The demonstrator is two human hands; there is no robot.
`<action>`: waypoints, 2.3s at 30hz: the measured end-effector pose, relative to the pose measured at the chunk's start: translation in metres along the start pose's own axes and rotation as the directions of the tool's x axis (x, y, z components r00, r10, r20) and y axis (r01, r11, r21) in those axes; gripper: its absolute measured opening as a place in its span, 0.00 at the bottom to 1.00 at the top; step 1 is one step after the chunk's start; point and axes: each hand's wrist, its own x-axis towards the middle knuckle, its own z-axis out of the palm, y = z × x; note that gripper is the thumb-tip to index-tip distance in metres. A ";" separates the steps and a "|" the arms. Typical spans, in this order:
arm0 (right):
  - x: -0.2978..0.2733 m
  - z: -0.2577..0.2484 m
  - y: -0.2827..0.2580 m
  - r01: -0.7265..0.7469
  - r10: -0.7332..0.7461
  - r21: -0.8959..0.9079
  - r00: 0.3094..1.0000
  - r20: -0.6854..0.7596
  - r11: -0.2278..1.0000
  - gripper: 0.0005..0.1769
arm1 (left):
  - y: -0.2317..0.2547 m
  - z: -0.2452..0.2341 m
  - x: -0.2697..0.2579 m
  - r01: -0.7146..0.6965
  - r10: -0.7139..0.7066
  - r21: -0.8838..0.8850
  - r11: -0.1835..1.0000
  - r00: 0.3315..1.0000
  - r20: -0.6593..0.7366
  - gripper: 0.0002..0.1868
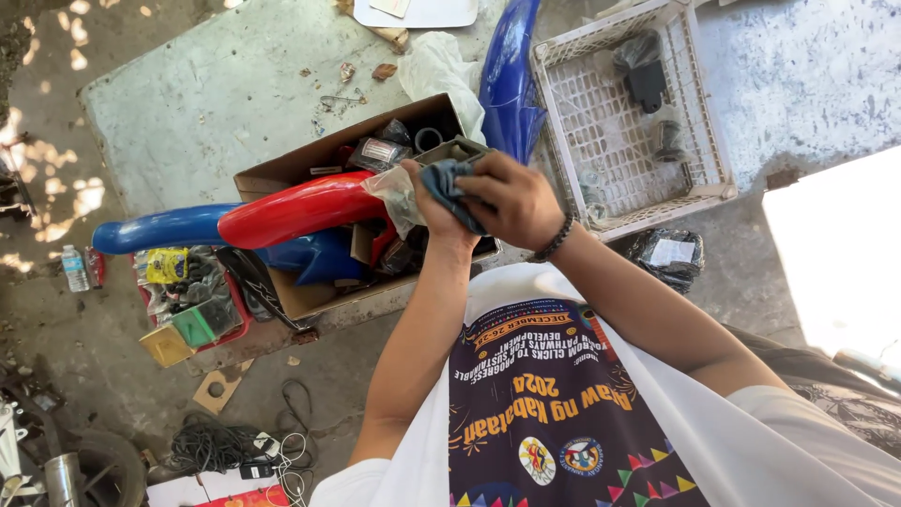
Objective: The person wipes small black plastic parts with a blue cloth, picking them from a cardboard box and placing them into a white plastic crate. The person handles the parts one at a time, wiping them thoroughly before moving them to the crate.
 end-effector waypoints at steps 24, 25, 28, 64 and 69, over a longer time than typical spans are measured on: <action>0.011 -0.032 0.008 -0.285 0.286 0.022 0.955 -0.075 0.958 0.11 | -0.029 0.040 -0.001 -0.352 0.387 0.253 0.901 0.917 -0.102 0.37; 0.010 -0.026 0.006 -0.277 0.278 0.024 0.958 -0.076 0.961 0.11 | -0.021 0.037 -0.001 -0.358 0.391 0.252 0.899 0.915 -0.095 0.37; 0.005 -0.023 0.009 -0.283 0.288 0.148 0.958 -0.009 0.948 0.12 | -0.017 0.032 -0.001 -0.228 0.267 0.303 0.925 0.959 -0.097 0.41; -0.002 -0.032 -0.001 -0.355 0.357 0.071 0.934 -0.024 0.932 0.11 | -0.032 0.005 -0.004 -0.299 0.348 0.266 0.916 0.924 -0.160 0.39; -0.001 -0.035 0.005 -0.365 0.368 0.053 0.928 -0.065 0.930 0.10 | -0.028 0.008 -0.008 -0.279 0.329 0.271 0.921 0.931 -0.161 0.39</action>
